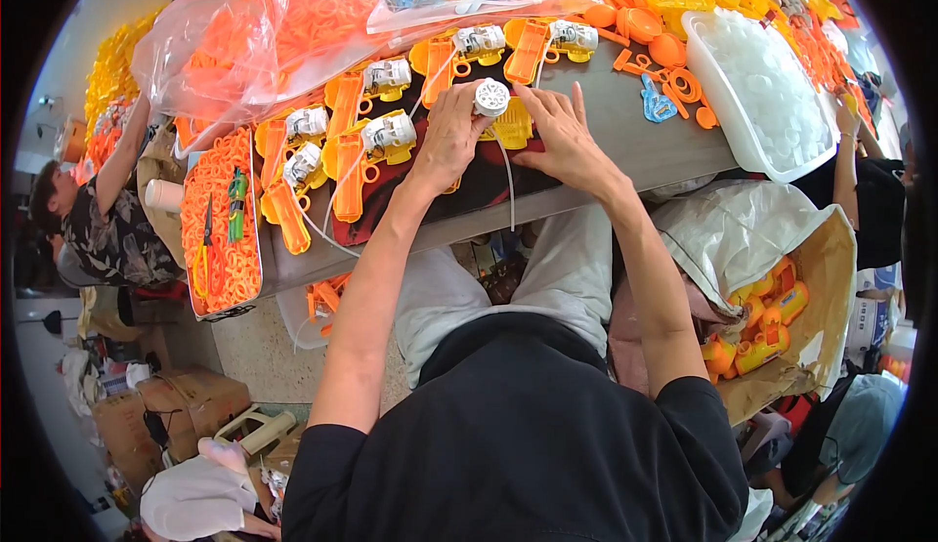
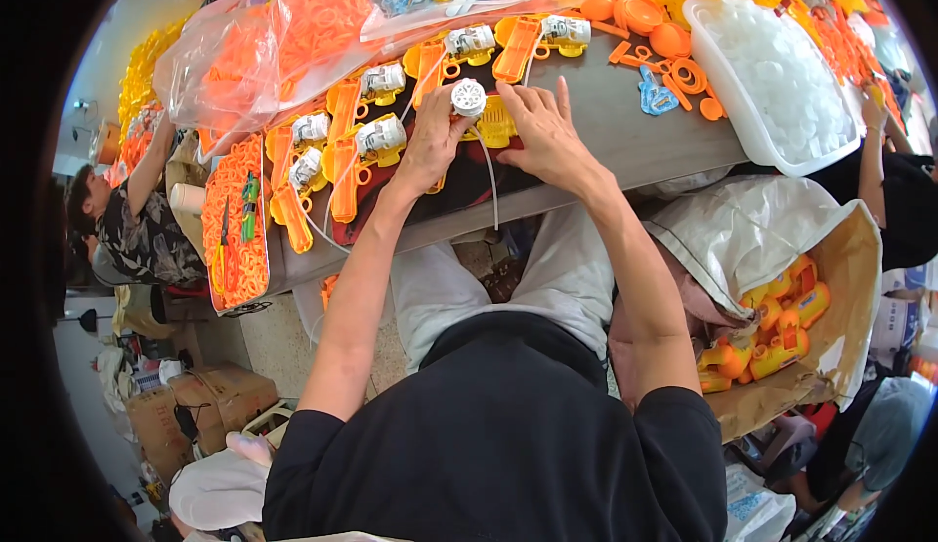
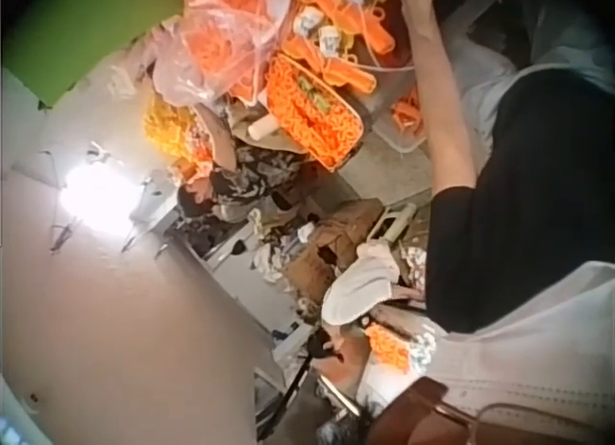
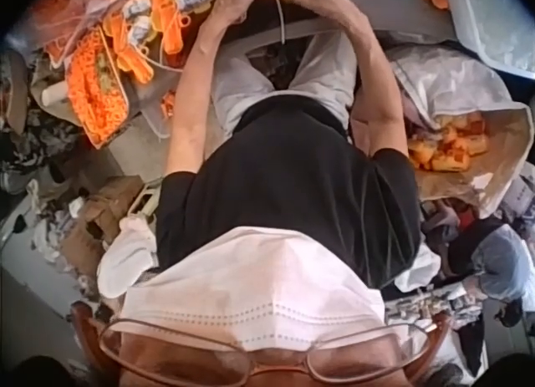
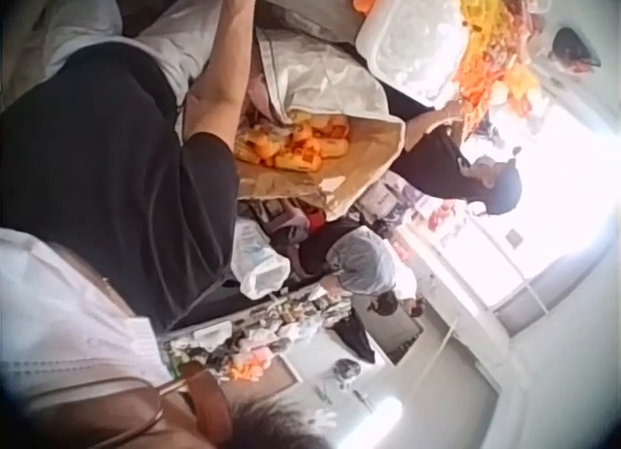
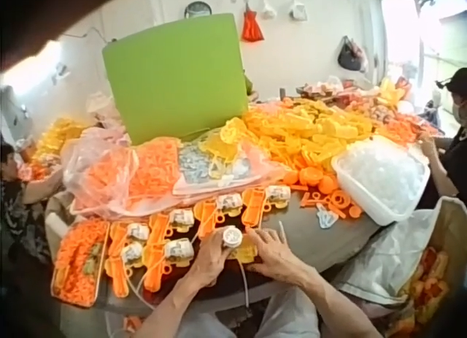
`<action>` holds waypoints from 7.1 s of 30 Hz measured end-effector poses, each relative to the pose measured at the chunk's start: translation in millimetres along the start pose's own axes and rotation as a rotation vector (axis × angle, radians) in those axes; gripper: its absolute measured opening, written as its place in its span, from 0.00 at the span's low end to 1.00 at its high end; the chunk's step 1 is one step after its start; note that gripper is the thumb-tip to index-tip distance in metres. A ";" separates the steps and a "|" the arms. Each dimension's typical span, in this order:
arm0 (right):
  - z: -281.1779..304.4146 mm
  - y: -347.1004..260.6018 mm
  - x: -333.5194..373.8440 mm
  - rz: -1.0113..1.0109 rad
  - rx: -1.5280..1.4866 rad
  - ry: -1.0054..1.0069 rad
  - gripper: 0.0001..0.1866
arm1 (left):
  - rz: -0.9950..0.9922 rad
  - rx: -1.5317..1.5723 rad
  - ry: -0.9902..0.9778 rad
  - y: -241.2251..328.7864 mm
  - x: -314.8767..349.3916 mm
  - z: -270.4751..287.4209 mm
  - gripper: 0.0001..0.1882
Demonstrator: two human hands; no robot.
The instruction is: Assembling plastic toy guns by manually fitting and snapping together colorful components at a factory table.
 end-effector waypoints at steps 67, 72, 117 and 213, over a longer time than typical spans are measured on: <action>-10.1 -12.1 21.6 -0.017 -0.034 0.218 0.42 | 0.138 0.100 0.040 25.1 2.1 31.6 0.15; -14.6 -20.0 21.4 0.161 0.197 0.184 0.39 | 0.105 -0.152 0.037 14.4 11.0 30.8 0.07; 117.6 173.7 9.6 0.027 0.873 0.071 0.09 | -0.071 -0.332 0.045 37.4 29.5 9.5 0.20; 143.3 193.3 -134.3 -0.192 0.315 0.667 0.22 | -0.150 -0.196 -0.257 25.3 -34.8 -40.2 0.21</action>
Point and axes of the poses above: each hand's wrist, its own x-axis away from the middle knuckle, its own z-axis out of the back of the hand, y = z × x, the point moved 1 cm from there along -x, towards the middle knuckle, and after that the axes turned 11 degrees about z, right-handed, at the moved point
